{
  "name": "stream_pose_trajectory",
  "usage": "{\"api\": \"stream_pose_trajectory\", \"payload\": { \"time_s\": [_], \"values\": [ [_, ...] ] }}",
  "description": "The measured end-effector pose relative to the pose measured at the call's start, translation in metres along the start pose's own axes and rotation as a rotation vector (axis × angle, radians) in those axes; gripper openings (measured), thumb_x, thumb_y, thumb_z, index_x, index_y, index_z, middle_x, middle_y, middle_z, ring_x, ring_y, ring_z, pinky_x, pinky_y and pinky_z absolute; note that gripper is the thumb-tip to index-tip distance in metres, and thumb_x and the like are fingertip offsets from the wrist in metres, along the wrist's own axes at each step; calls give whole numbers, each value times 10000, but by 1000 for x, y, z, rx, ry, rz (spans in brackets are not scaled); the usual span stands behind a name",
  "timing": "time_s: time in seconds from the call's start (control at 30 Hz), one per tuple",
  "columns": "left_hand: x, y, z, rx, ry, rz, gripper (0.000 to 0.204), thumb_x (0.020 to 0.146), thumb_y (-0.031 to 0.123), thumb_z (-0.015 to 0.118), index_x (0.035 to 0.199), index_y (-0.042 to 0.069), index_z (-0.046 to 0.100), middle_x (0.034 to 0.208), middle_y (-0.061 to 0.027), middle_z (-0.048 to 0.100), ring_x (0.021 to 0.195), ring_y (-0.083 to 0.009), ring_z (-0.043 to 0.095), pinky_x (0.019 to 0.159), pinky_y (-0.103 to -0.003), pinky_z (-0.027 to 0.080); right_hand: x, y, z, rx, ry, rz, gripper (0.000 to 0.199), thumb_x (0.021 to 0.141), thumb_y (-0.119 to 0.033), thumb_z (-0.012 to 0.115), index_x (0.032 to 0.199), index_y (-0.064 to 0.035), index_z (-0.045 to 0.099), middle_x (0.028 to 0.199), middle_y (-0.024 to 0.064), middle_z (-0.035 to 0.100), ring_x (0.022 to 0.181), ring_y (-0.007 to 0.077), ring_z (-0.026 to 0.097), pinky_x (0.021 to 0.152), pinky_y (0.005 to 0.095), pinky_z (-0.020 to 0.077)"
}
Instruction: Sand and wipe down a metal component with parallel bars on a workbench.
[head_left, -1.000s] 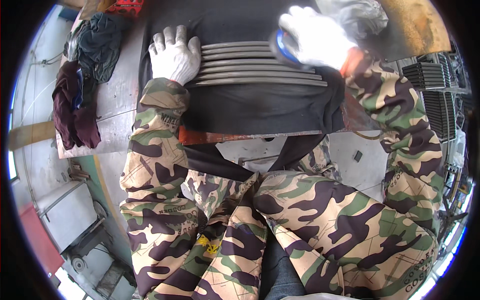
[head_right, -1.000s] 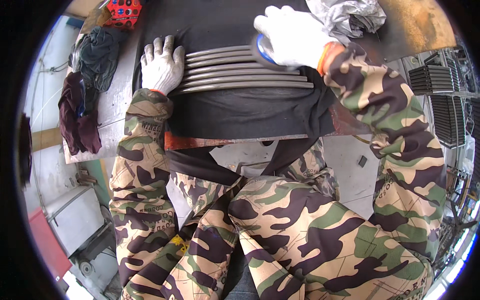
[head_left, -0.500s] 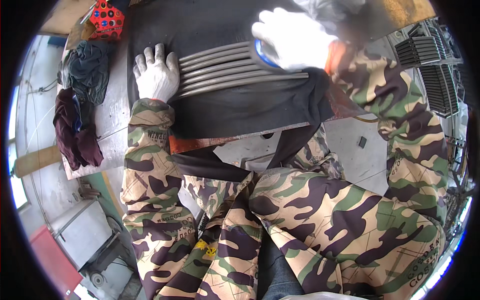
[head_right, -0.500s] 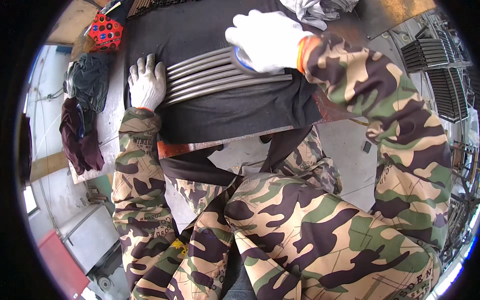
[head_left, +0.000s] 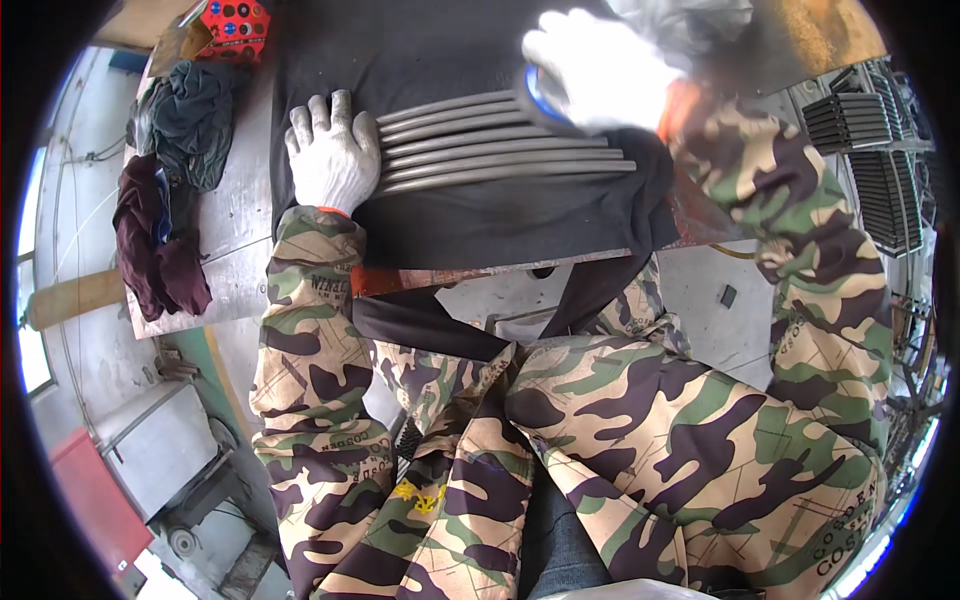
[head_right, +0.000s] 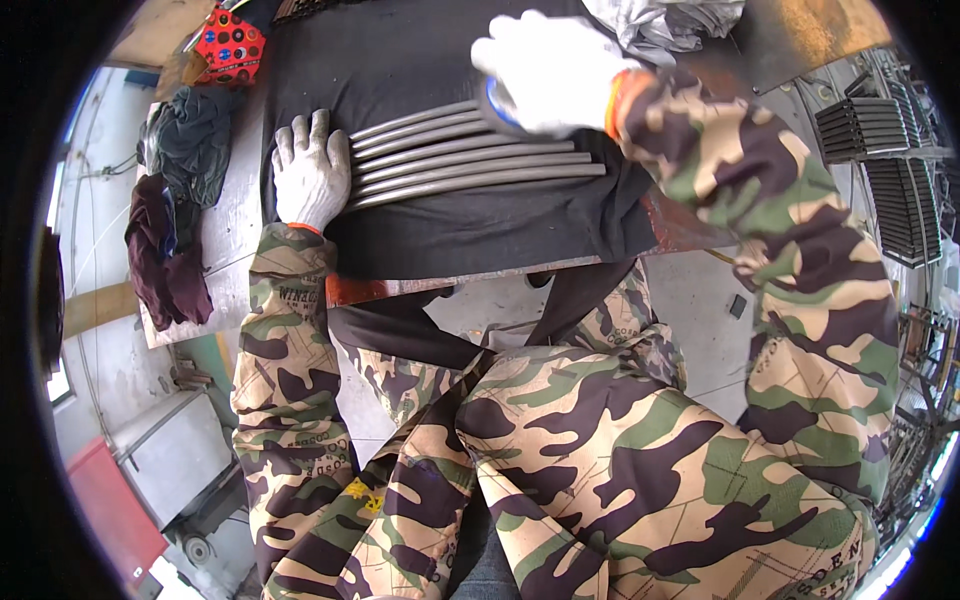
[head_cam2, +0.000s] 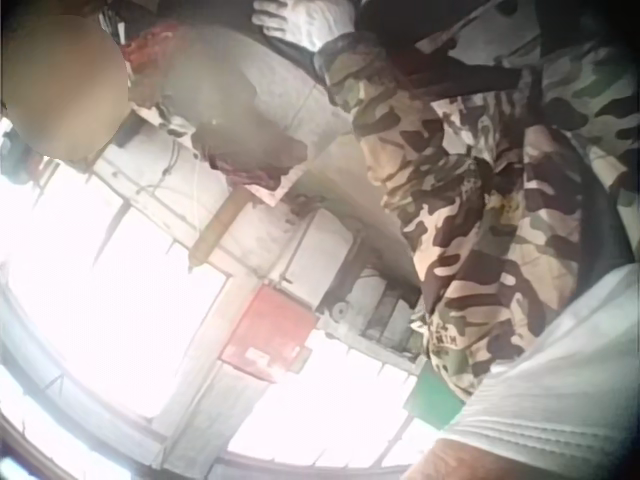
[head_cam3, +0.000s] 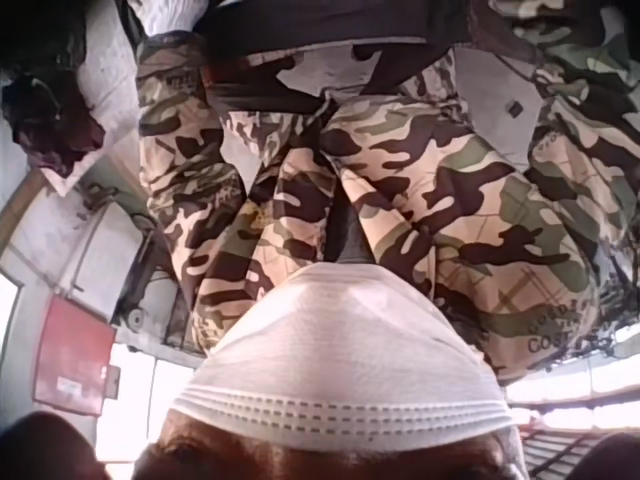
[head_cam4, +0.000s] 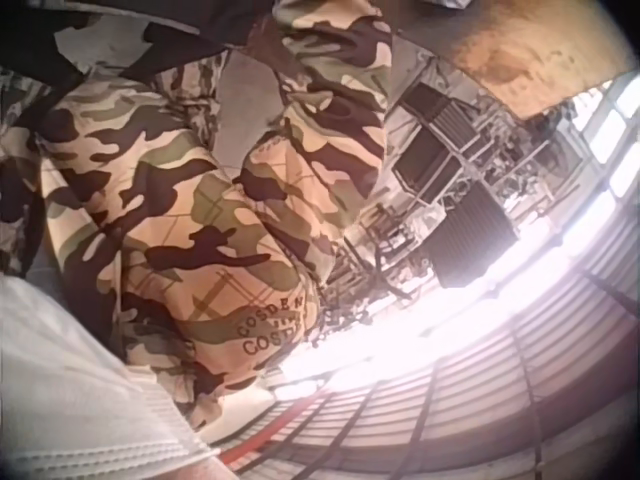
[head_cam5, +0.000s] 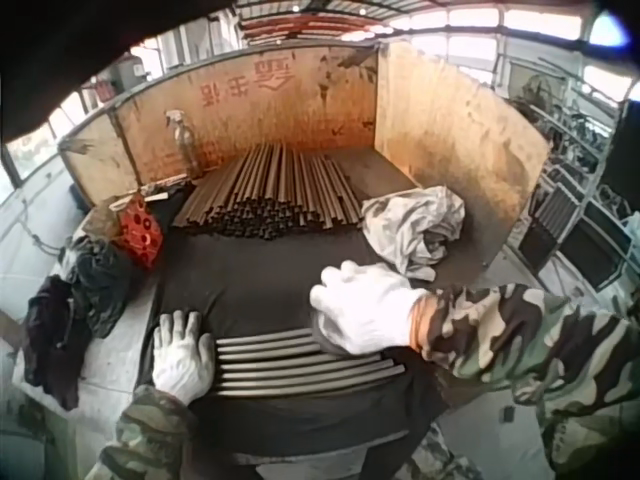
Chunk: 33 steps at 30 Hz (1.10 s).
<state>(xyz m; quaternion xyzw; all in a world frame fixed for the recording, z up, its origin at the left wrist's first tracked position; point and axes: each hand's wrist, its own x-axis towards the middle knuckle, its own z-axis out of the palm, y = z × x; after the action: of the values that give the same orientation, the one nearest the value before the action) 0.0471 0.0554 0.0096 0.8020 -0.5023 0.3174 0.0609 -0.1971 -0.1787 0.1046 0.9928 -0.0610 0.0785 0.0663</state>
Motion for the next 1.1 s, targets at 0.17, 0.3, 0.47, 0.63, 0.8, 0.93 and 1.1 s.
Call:
{"api": "stream_pose_trajectory", "payload": {
  "time_s": [0.17, 0.3, 0.47, 0.63, 0.8, 0.93, 1.1],
  "values": [
    [1, 28, 2, -127, -31, -6, 441, 950, 307, 569, 1290, 36, 644, 1263, -236, 620, 1207, -433, 548, 1062, -538, 410, -17, -1, 3, -10, 25, -12, 253, 880, -216, 645, 1095, -82, 640, 1049, 149, 610, 962, 335, 664, 745, 494, 597],
    [-14, 8, -17, -131, -178, -85, 488, 1021, 328, 532, 1435, 74, 582, 1444, -274, 546, 1349, -468, 478, 1137, -565, 352, 4, -24, -4, 25, 41, -54, 251, 882, -232, 647, 1081, -78, 640, 1049, 147, 611, 979, 341, 661, 774, 497, 593],
    [-11, 12, -17, -149, -66, -72, 456, 964, 302, 557, 1339, 56, 640, 1355, -285, 591, 1298, -459, 512, 1117, -556, 376, 19, -32, -5, 80, 26, -9, 268, 903, -237, 627, 1103, -59, 604, 1007, 161, 605, 937, 358, 635, 754, 481, 556],
    [0, 29, -6, -248, -157, -54, 537, 970, 396, 589, 1419, 100, 600, 1357, -268, 588, 1260, -448, 520, 1092, -553, 387, 8, -42, 3, 65, -22, 12, 242, 910, -233, 597, 1065, -49, 624, 978, 184, 617, 919, 376, 651, 771, 499, 550],
    [-1, 9, -12, -140, -70, -84, 569, 955, 415, 595, 1384, 40, 607, 1346, -281, 584, 1239, -466, 520, 1078, -568, 389, 49, -58, 1, 96, 97, 108, 271, 911, -265, 592, 1089, -65, 640, 984, 205, 656, 897, 390, 671, 783, 518, 548],
    [-1, 20, -13, -181, -144, -118, 537, 987, 389, 550, 1392, 41, 600, 1428, -298, 548, 1332, -522, 476, 1116, -585, 368, 42, -83, -4, 132, 27, -14, 245, 912, -268, 601, 1053, -72, 644, 976, 199, 648, 924, 384, 677, 788, 510, 559],
    [-8, 20, -5, -182, -94, -110, 509, 1002, 363, 525, 1407, 65, 604, 1443, -268, 555, 1337, -492, 491, 1130, -573, 363, 73, -70, 4, 100, -27, 60, 279, 909, -248, 598, 1106, -56, 640, 1019, 209, 652, 943, 399, 672, 805, 511, 552]
  ]
}}
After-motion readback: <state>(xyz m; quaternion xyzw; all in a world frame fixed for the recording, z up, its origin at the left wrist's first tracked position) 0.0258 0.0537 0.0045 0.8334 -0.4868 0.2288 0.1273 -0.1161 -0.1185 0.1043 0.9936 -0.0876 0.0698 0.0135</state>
